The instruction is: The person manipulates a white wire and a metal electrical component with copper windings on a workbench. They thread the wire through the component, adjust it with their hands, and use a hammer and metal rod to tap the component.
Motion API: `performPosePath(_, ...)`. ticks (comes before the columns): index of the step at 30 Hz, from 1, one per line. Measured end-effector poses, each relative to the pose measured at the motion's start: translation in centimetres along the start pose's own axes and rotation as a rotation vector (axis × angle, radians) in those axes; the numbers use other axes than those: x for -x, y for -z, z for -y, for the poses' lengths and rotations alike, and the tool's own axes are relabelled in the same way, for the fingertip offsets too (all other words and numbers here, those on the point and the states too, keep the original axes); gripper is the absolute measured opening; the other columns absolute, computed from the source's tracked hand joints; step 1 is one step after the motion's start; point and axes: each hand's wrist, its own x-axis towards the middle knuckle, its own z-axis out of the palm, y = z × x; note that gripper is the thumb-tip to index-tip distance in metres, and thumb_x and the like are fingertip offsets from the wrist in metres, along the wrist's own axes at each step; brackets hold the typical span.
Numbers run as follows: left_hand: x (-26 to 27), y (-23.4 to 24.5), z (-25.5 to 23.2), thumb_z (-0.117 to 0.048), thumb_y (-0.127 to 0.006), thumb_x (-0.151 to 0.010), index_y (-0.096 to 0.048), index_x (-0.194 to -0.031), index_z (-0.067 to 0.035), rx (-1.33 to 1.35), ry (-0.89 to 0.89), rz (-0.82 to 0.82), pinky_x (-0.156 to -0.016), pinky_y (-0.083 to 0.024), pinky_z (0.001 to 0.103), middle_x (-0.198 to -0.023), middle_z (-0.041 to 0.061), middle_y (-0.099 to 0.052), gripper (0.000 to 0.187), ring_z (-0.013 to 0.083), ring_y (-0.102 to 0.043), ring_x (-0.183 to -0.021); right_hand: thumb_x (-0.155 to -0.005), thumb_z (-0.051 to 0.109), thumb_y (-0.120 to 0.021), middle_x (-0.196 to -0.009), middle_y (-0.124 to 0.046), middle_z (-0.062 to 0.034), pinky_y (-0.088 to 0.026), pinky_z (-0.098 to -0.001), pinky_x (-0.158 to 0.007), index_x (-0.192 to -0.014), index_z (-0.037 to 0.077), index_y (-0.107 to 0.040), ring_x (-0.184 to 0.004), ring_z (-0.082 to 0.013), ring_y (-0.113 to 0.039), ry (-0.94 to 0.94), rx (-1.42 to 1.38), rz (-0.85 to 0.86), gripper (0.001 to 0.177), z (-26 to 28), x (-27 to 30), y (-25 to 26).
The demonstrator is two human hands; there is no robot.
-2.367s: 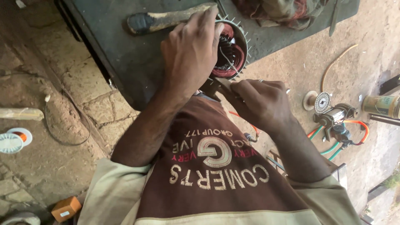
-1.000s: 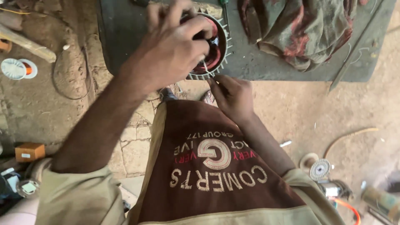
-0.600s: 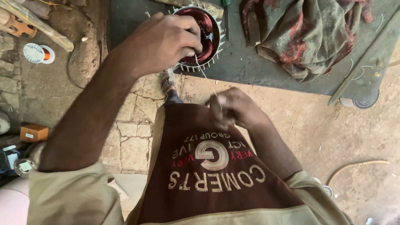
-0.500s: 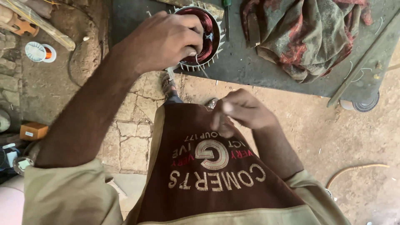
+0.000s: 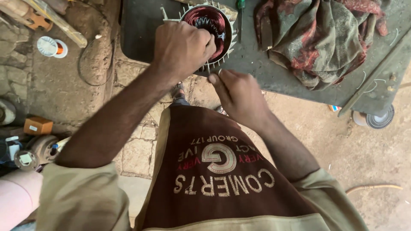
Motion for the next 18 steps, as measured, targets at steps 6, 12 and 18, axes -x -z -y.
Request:
performPosePath(6, -0.3, -1.7, -0.6, -0.016, -0.074, -0.083, -0.065, -0.059, -0.019, 0.012, 0.156, -0.134, -0.040, -0.045, 0.039, -0.047, 0.002, -0.054, 0.026, 0.0182, -0.056, -0.041, -0.109, 0.023, -0.058, -0.057, -0.049, 0.0045, -0.024, -0.0289, -0.042, -0.076, 0.002, -0.064, -0.046, -0.0068, -0.036, -0.454, -0.926, -0.044, 0.040, -1.4, -1.1, -2.8)
performPosePath(12, -0.4, -1.8, -0.4, -0.016, -0.074, -0.077, -0.068, -0.065, -0.013, -0.049, 0.086, -0.224, -0.046, -0.047, 0.043, -0.058, 0.010, -0.059, 0.013, 0.0291, -0.061, -0.051, -0.110, 0.019, -0.061, -0.057, -0.047, -0.0071, -0.028, -0.0346, -0.048, -0.071, -0.002, -0.056, -0.052, -0.0107, -0.037, -0.124, -0.460, -0.283, 0.044, -1.9, -0.8, -4.4)
performPosePath(18, -1.6, -0.7, -0.3, -0.017, -0.073, -0.076, -0.075, -0.083, -0.014, -0.003, -0.015, -0.318, -0.051, -0.049, 0.044, -0.070, 0.010, -0.066, 0.008, 0.0289, -0.064, -0.058, -0.111, 0.016, -0.060, -0.066, -0.044, -0.0183, -0.035, -0.0406, -0.051, -0.083, -0.005, -0.060, -0.060, -0.0205, -0.037, -0.053, -0.380, -0.272, 0.035, -1.3, -1.2, -3.3)
